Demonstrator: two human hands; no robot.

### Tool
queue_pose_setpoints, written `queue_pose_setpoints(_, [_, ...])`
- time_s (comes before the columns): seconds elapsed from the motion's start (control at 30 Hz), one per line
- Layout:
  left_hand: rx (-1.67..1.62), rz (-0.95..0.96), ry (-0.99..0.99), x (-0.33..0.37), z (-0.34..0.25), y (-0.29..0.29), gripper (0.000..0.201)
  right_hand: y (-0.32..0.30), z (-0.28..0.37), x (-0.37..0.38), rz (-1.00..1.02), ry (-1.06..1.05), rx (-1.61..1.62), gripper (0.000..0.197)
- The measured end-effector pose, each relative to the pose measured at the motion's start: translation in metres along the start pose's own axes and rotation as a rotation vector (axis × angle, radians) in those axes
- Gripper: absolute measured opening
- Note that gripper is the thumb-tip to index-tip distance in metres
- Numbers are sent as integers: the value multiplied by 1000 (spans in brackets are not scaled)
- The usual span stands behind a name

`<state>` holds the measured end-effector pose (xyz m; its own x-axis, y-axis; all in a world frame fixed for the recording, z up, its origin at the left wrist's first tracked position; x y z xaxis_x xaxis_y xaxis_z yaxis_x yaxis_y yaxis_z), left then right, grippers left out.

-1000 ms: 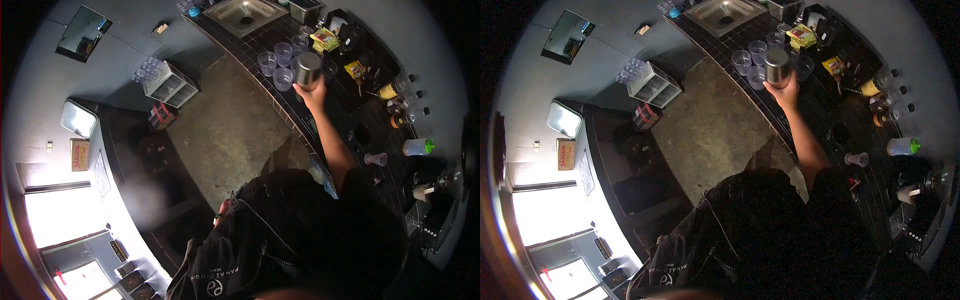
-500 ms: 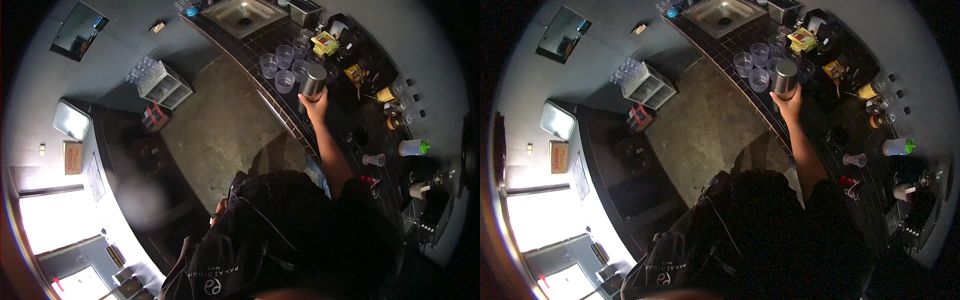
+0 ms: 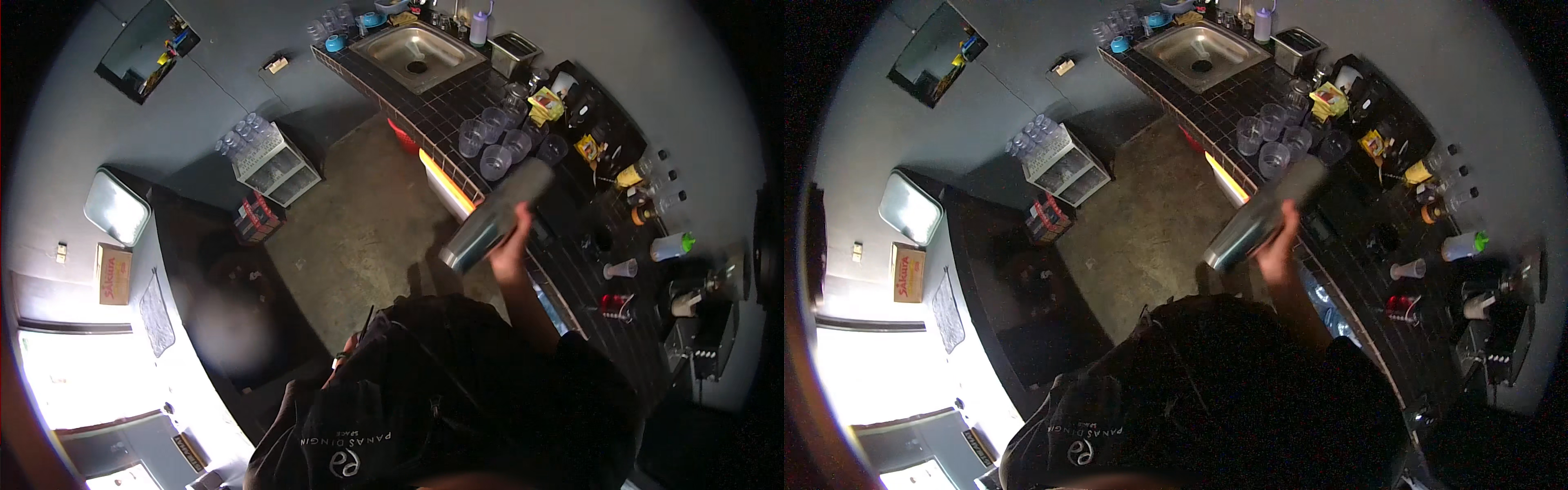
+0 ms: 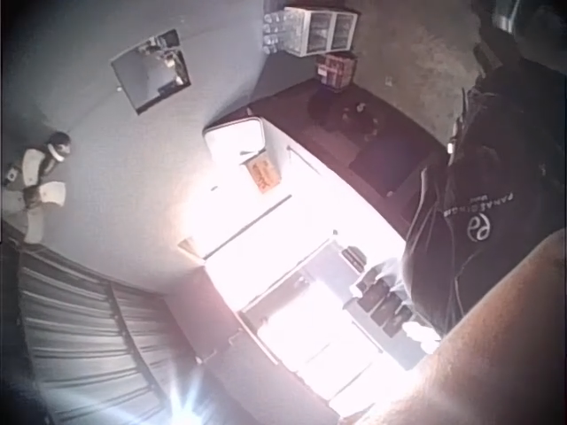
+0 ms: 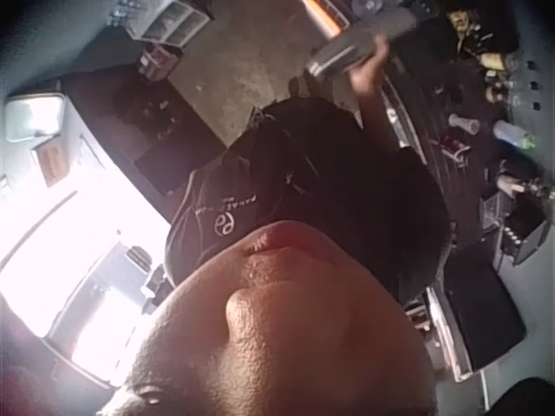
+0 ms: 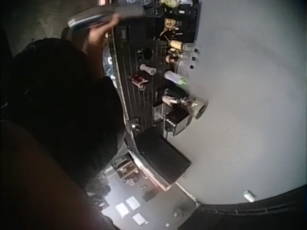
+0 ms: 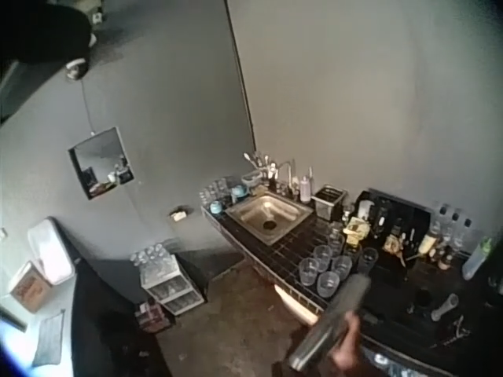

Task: Preparing a mixed drink by measuring ingredients and using a cocktail shaker.

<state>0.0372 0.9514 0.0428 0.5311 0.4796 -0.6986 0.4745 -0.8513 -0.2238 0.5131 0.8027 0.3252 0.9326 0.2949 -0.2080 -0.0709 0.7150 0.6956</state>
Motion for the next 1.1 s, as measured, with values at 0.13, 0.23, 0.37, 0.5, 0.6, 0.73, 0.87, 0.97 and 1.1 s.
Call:
queue_pose_setpoints(0.13, [34, -42, -17, 18, 109, -98, 28, 75, 71, 17, 502, -182, 56, 71])
queue_pose_setpoints(0.23, [-341, -96, -206, 20, 26, -96, 25, 0, 116, 61, -58, -600, 191, 74])
queue_pose_setpoints(0.37, [-568, 718, 585, 3, 66, -151, 53, 52, -12, -69, 108, -326, -12, 59])
queue_pose_setpoints(0.5, [40, 321, 522, 6, 125, -119, 39, 101, 49, -55, 176, -201, -12, 71])
queue_pose_setpoints(0.6, [388, 39, 460, 9, 97, -121, 30, 47, 82, -2, 8, -486, 223, 69])
queue_pose_setpoints(0.73, [339, -121, 502, 71, 6, -116, 30, 58, -29, -81, 220, -32, -200, 59])
queue_pose_setpoints(0.87, [335, -195, 384, 38, 11, -132, 30, 42, -143, -56, 292, 679, -96, 75])
queue_pose_setpoints(0.97, [361, -201, 311, 29, 32, -130, 30, 58, -140, -16, 430, 627, 201, 80])
queue_pose_setpoints(1.1, [330, -279, 229, 44, 56, -107, 31, 169, -6, 7, 368, 123, 554, 91])
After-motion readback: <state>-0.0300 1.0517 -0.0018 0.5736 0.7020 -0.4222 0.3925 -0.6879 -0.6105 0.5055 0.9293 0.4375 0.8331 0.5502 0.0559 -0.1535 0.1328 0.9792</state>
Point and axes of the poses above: each hand's wrist, its own x-axis towards the middle knuckle, its own y-axis out of the palm, z = x × y, the point moved 2 cm from there along x, towards the middle knuckle, and after that the axes turned 5 degrees about -y, right-handed, at the moved point
